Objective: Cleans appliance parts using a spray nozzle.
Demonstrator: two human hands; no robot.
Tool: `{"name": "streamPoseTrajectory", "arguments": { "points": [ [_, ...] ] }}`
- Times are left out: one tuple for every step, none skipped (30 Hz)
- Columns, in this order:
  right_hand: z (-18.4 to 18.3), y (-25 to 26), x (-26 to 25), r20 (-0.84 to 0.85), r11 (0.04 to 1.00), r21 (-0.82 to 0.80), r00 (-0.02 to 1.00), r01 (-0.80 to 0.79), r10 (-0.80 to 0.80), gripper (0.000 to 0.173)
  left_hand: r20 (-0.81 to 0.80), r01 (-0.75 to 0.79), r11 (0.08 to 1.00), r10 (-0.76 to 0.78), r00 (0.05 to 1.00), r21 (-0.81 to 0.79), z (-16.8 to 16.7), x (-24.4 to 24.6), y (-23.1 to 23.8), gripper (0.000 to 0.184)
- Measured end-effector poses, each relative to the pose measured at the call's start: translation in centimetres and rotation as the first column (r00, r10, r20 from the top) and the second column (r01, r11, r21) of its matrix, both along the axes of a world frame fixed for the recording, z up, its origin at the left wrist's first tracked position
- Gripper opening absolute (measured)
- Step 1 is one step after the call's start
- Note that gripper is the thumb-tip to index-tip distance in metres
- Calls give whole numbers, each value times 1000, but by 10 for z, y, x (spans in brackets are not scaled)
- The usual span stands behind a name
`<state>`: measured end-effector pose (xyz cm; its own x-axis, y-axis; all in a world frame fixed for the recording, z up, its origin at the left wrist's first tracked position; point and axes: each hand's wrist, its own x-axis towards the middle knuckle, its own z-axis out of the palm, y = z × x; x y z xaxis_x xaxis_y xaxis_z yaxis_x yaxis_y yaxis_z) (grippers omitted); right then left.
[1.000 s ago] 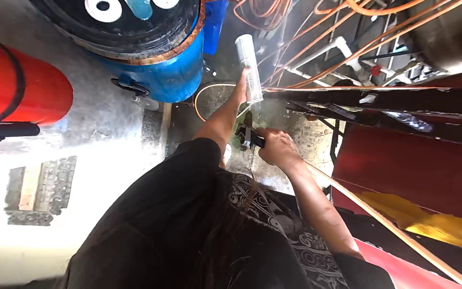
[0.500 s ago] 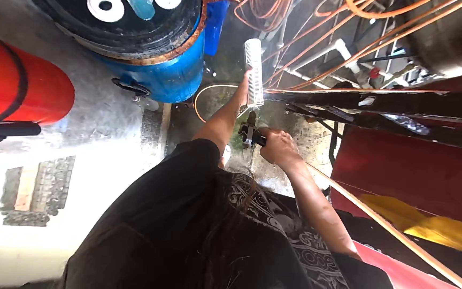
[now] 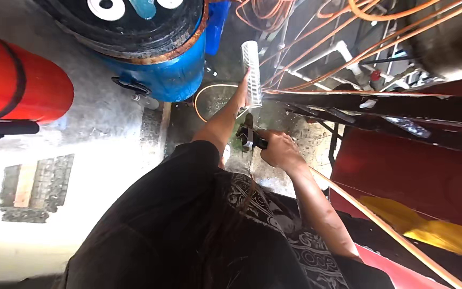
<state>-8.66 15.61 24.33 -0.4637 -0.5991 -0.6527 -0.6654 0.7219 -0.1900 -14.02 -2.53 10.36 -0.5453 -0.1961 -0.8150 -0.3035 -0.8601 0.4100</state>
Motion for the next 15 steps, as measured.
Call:
{"name": "streamPoseTrajectory", "arguments": {
  "points": [
    [2, 0, 2, 12, 1000, 0, 1000, -4, 4, 56, 124, 13, 1000, -16, 992, 26, 27, 2, 0, 53],
    [2, 1, 4, 3, 1000, -13, 1000, -6, 6, 56, 123, 32, 999, -33, 992, 17, 26, 4, 2, 52],
    [1, 3, 4, -22, 999, -34, 1000, -2, 1, 55, 4, 52, 999, -52, 999, -13, -2, 4, 4, 54],
    [1, 4, 3, -52, 999, -51, 999, -2, -1, 55, -256, 44, 995, -67, 964, -94, -59, 5, 9, 60],
    [1, 5, 2, -68, 998, -67, 998, -7, 2, 54, -336, 19, 996, -47, 941, -86, -93, -6, 10, 63],
    [2, 5, 1, -61, 997, -78, 998, -13, 8, 55, -323, 0, 997, -26, 946, -80, -106, -16, 11, 63],
    [4, 6, 1, -44, 996, -89, 999, -15, 11, 55, -291, -11, 996, -16, 956, -89, -109, -20, 13, 62],
    [4, 8, 2, -35, 995, -103, 999, -14, 10, 56, -274, -8, 994, -23, 961, -110, -108, -20, 16, 66],
    [4, 9, 3, -37, 994, -113, 999, -8, 4, 56, -259, 6, 990, -42, 965, -138, -108, -19, 18, 74],
    [3, 10, 4, -43, 994, -114, 999, 5, -10, 56, -240, 31, 983, -75, 968, -180, -108, -19, 21, 81],
    [4, 10, 4, -49, 994, -110, 998, 22, -27, 56, -218, 54, 970, -107, 970, -238, -108, -20, 23, 85],
    [3, 10, 4, -54, 994, -100, 998, 31, -37, 58, -193, 67, 953, -128, 973, -296, -109, -20, 25, 86],
    [3, 10, 3, -55, 995, -93, 998, 31, -36, 59, -165, 63, 932, -129, 978, -357, -107, -21, 28, 85],
    [3, 9, 2, -53, 995, -96, 998, 30, -35, 59, -141, 62, 906, -132, 981, -418, -104, -20, 30, 82],
    [2, 10, 2, -55, 994, -104, 998, 29, -35, 58, -125, 66, 880, -141, 982, -470, -104, -18, 32, 79]
  ]
}}
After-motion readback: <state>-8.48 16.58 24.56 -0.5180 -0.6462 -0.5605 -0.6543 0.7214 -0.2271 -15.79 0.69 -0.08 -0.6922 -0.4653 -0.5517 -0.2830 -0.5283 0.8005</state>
